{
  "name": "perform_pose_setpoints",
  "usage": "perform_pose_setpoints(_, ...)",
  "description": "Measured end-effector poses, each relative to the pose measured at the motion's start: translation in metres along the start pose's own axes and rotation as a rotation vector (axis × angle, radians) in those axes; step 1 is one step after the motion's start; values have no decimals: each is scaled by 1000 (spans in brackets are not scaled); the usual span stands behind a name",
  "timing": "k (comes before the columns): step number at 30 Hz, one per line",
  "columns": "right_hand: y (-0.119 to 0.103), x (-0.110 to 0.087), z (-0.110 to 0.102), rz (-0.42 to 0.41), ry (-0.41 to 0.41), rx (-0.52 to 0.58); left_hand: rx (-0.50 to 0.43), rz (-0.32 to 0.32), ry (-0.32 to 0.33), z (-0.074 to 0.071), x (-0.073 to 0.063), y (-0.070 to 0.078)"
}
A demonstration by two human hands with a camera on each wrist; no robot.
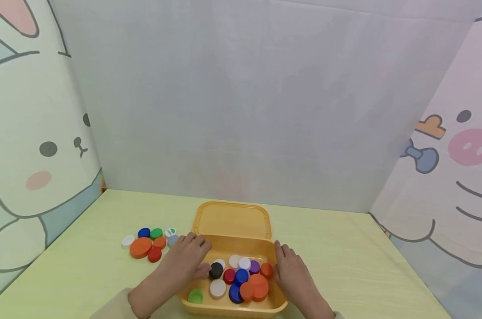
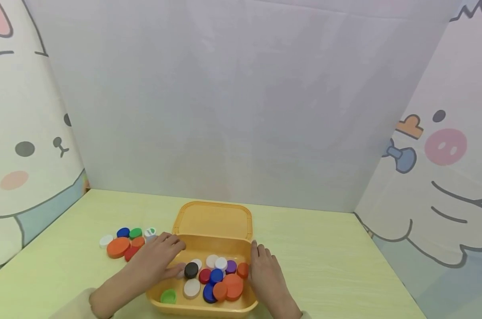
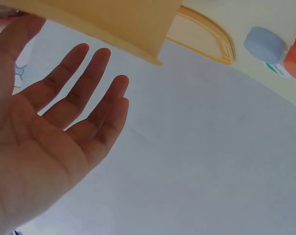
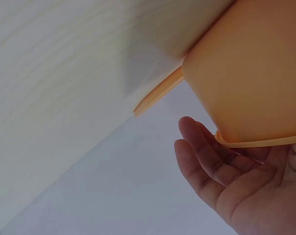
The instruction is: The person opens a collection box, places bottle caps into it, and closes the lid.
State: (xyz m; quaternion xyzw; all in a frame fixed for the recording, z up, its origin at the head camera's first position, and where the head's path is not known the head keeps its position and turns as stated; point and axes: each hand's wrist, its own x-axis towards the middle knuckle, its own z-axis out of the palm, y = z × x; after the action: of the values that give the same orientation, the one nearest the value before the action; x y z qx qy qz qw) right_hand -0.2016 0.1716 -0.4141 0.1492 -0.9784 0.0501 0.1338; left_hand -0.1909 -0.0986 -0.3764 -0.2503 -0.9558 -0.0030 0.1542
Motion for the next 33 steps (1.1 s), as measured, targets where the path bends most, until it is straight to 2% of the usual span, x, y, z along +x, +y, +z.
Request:
perform_pose_setpoints(8,0,0,-1,1,-3,0,32,-44,124,-14,-12,-21)
perform_pose_setpoints(14,0,0,-1,1,-5,2,35,-49,255,-12,-25,-41)
perform_pose_setpoints(17,1,0,0,-6,12,-2,51,-55,275,-8,-31,-52)
perform_pose_setpoints(23,2,0,1,-11,24,-3,47,-103,241,2,-41,-69)
perform_pose_setpoints(33,1,0,1,-14,23,8,63,-214,68,14,-48,-88)
